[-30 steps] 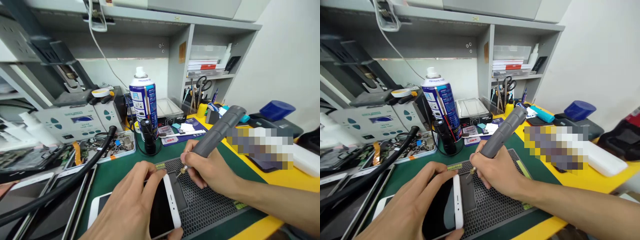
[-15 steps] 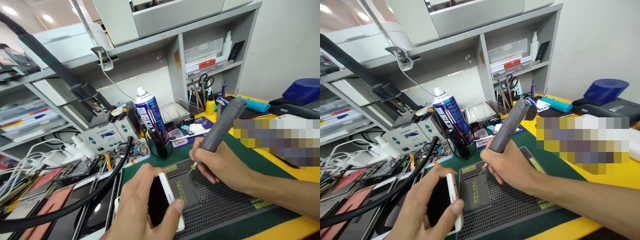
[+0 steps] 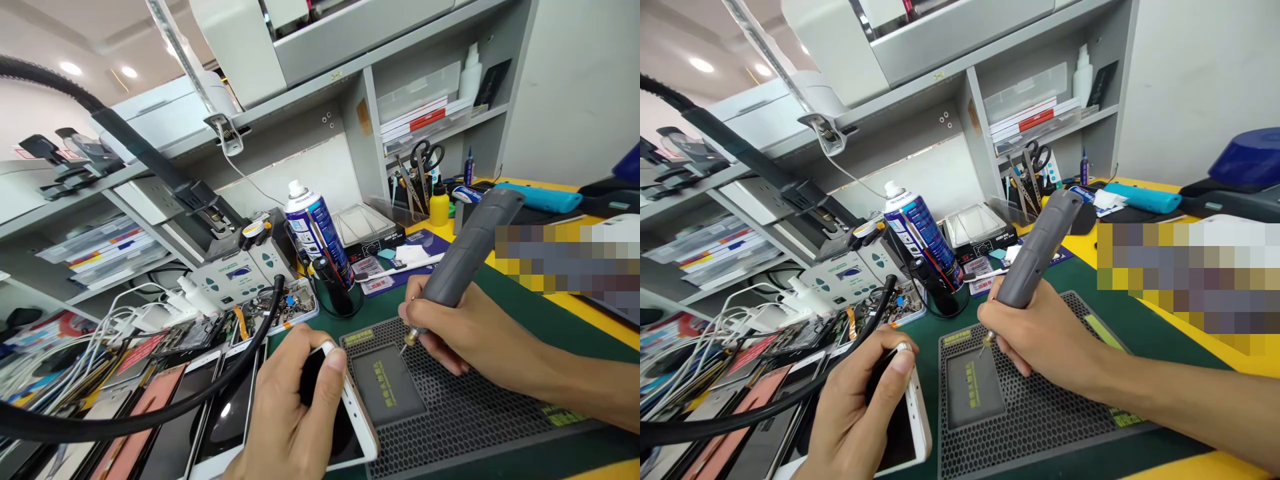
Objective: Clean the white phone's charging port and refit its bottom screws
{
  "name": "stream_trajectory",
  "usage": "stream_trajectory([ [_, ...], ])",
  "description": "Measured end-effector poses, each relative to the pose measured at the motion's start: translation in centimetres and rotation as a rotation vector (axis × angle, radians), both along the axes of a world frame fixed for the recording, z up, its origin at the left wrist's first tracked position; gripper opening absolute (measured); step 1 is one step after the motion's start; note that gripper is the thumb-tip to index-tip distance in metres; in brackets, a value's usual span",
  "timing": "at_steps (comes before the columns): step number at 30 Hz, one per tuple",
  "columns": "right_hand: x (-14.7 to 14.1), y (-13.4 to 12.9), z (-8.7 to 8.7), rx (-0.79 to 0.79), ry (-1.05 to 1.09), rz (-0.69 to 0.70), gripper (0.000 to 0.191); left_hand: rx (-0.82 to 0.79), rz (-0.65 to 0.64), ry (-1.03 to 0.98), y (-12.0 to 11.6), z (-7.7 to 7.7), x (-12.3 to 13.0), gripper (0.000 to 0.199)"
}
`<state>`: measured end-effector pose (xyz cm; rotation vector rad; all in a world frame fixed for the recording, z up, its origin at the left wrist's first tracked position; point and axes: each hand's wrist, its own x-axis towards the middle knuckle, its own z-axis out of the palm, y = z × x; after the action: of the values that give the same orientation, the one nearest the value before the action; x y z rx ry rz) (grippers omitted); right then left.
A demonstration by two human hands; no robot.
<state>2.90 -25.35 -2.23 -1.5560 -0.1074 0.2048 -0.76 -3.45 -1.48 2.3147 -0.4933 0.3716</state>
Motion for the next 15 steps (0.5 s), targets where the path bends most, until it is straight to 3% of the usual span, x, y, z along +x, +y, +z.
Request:
stream_trajectory([
  [15,-0.16,0.03,-0.04,0.025,0.003,0.027,0.023,-0.047,0.028,0.015,-0.37,0.07,-0.13,0.028],
])
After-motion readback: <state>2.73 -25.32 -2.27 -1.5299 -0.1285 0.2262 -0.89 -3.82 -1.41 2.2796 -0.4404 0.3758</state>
